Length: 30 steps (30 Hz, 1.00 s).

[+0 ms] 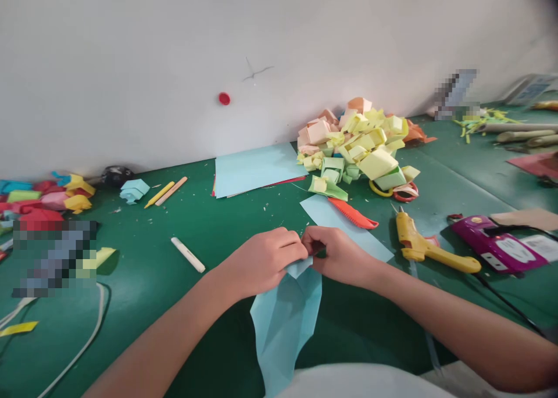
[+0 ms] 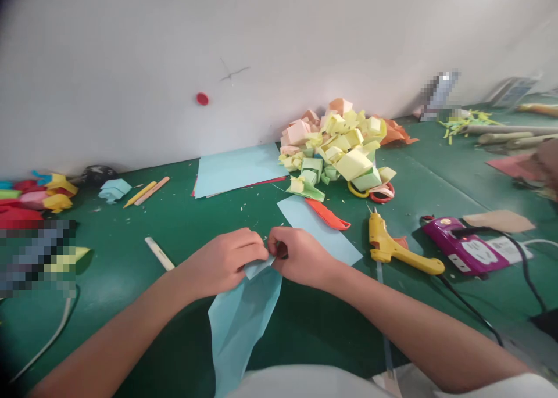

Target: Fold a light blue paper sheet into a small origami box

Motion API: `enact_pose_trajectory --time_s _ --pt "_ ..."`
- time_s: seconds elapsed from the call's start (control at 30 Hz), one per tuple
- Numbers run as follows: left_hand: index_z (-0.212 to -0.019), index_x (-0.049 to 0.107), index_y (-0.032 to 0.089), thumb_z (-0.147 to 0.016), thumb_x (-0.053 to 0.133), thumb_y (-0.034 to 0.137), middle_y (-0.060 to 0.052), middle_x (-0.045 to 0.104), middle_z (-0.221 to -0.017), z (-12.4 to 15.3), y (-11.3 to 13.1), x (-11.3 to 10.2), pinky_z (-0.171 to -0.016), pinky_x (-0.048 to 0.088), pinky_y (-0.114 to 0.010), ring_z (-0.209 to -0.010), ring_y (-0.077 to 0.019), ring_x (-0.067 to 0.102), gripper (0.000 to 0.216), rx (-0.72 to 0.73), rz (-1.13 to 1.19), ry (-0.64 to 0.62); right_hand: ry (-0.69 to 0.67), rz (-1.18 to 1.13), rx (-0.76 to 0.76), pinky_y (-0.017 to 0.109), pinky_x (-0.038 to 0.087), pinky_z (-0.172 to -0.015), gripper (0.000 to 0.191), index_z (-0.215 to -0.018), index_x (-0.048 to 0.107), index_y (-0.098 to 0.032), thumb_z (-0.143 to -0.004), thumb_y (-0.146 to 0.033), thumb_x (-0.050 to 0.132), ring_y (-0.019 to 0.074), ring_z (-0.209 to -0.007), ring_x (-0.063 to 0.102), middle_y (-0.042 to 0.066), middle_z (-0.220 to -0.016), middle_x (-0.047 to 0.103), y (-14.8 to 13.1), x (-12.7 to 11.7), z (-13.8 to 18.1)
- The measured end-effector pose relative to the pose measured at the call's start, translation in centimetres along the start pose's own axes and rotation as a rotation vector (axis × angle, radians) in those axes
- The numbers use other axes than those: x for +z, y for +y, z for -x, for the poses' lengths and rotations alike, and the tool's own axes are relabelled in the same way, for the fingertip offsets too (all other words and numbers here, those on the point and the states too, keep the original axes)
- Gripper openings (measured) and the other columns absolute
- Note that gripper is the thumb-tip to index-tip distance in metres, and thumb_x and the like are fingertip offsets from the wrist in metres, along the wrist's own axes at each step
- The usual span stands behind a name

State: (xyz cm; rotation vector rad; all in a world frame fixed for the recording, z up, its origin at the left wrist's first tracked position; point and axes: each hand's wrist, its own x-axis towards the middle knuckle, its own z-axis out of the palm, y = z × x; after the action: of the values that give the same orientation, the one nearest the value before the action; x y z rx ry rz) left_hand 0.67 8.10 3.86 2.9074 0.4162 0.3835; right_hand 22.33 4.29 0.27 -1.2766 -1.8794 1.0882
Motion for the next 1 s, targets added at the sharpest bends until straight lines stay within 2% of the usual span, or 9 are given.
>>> enact_pose_trajectory --time_s 0.13,0.27,0.43,0.57,0.63,0.73,0.8,0.87,1.0 --pt "-0.089 0.060 0.016 -0.079 0.037 -0.008 -0.006 0.059 -0.085 -0.2 0.3 0.1 -0.065 0.044 -0.029 -0.075 -0.0193 0.052 0.034 0.052 -0.140 0.012 0.001 -0.006 -0.030 0.028 0.045 -0.062 0.022 -0.078 0.053 -0.022 -0.065 -0.004 0.055 0.0163 -0.071 0.057 -0.003 -0.077 0.060 0.0 0.2 -0.1" --pt "-0.084 0.059 0.017 -0.085 0.038 -0.007 -0.005 0.059 -0.082 -0.4 0.7 0.1 -0.065 0.043 -0.028 -0.071 -0.0182 0.049 0.032 0.060 -0.249 0.036 -0.021 -0.030 -0.052 0.029 0.048 -0.065 0.023 -0.079 0.056 -0.022 -0.067 -0.003 0.055 0.0167 -0.074 0.060 -0.002 -0.081 0.061 -0.1 -0.1 0.0" --pt "-0.089 0.062 0.017 -0.085 0.038 -0.008 -0.006 0.065 -0.092 -0.1 0.4 0.0 -0.071 0.046 -0.029 -0.076 -0.0182 0.053 0.035 0.074 -0.231 0.050 -0.046 -0.077 -0.057 0.031 0.052 -0.070 0.024 -0.083 0.060 -0.022 -0.069 -0.003 0.055 0.0167 -0.078 0.064 0.000 -0.088 0.065 0.2 -0.3 0.1" --pt "-0.097 0.064 0.016 -0.080 0.049 0.002 -0.010 0.067 -0.103 0.1 0.3 -0.8 -0.087 0.049 -0.036 -0.094 -0.0230 0.060 0.026 0.078 -0.043 -0.017 -0.025 -0.099 -0.036 0.032 0.054 -0.071 0.027 -0.083 0.061 -0.022 -0.067 -0.001 0.054 0.0175 -0.078 0.065 -0.001 -0.084 0.066 0.3 -0.3 0.0" --pt "-0.104 0.065 0.016 -0.085 0.061 0.018 -0.011 0.067 -0.111 0.2 0.4 -1.5 -0.093 0.049 -0.040 -0.100 -0.0260 0.061 0.019 0.027 0.083 -0.061 -0.019 -0.110 -0.036 0.032 0.054 -0.072 0.026 -0.081 0.062 -0.022 -0.067 -0.001 0.054 0.0173 -0.078 0.066 -0.001 -0.085 0.066 0.3 -0.3 0.0" --pt "-0.110 0.065 0.017 -0.088 0.070 0.040 -0.011 0.065 -0.118 0.3 0.3 -2.2 -0.095 0.048 -0.040 -0.104 -0.0272 0.062 0.032 -0.056 0.248 -0.101 -0.023 -0.126 -0.040 0.031 0.055 -0.074 0.026 -0.079 0.063 -0.022 -0.068 -0.002 0.054 0.0167 -0.079 0.066 -0.001 -0.087 0.066 0.4 -0.4 -0.1" --pt "-0.109 0.066 0.019 -0.094 0.064 0.038 -0.009 0.066 -0.121 0.3 0.1 -2.2 -0.096 0.048 -0.038 -0.107 -0.0258 0.063 0.024 -0.108 0.302 -0.102 -0.036 -0.132 -0.044 0.032 0.055 -0.075 0.026 -0.080 0.066 -0.023 -0.069 -0.003 0.054 0.0164 -0.079 0.067 -0.001 -0.090 0.067 0.4 -0.5 0.0" --pt "-0.106 0.066 0.022 -0.097 0.060 0.027 -0.006 0.067 -0.121 0.2 0.0 -1.9 -0.096 0.047 -0.036 -0.110 -0.0238 0.064 0.013 -0.176 0.310 -0.102 -0.053 -0.137 -0.046 0.032 0.055 -0.076 0.027 -0.083 0.067 -0.023 -0.070 -0.003 0.055 0.0167 -0.080 0.067 0.000 -0.094 0.068 0.4 -0.6 0.0" --pt "-0.105 0.062 0.024 -0.091 0.064 0.017 -0.002 0.067 -0.113 0.0 0.2 -1.1 -0.083 0.049 -0.031 -0.099 -0.0197 0.065 0.016 -0.365 0.337 -0.141 -0.124 -0.128 -0.056 0.033 0.055 -0.077 0.029 -0.091 0.071 -0.025 -0.076 -0.006 0.056 0.0177 -0.084 0.066 0.002 -0.103 0.068 -0.1 -1.1 0.3"
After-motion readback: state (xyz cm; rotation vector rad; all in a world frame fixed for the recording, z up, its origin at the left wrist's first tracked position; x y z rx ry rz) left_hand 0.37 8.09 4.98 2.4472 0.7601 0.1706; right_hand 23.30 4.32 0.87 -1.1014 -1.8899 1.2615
